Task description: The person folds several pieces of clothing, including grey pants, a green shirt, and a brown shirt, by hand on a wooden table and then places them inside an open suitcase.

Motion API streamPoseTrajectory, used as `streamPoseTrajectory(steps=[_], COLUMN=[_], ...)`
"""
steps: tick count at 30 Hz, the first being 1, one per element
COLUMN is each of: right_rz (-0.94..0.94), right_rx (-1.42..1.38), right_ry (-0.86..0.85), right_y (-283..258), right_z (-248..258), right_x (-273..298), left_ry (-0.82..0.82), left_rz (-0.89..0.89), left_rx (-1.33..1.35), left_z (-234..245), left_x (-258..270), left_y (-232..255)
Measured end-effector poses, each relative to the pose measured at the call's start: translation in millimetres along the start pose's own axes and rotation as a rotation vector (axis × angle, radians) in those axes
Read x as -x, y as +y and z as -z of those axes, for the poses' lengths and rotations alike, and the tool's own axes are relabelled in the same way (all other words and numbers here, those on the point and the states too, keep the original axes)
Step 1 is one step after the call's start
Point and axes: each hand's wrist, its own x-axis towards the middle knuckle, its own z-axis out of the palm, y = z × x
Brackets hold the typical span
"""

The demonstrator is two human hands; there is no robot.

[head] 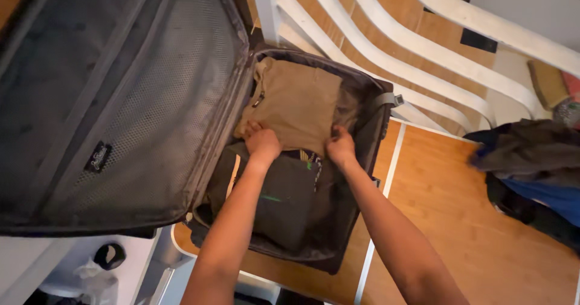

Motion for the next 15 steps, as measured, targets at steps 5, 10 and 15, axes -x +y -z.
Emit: streamPoseTrajectory(steps=[5, 10, 15], right_rz=[-0.009, 0.059, 0.163], right_rx=[0.223, 0.233, 0.276], right_ry=[0.019, 0.06, 0.009], right_y=[-3.6, -20.2, -64.9], right_z=[2.9, 7.0, 25.8], right_x=[17.3, 32.6, 77.0], left_ry=[0.139, 0.457, 0.755], left_rz=[-0.123, -0.376, -0.528], left_rx=[0.096, 0.278, 0.455], left_z=[-8.2, 10.8, -10.6], left_x=[-21.2, -85.9, -129.1], left_y=[13.7, 16.7, -10.9])
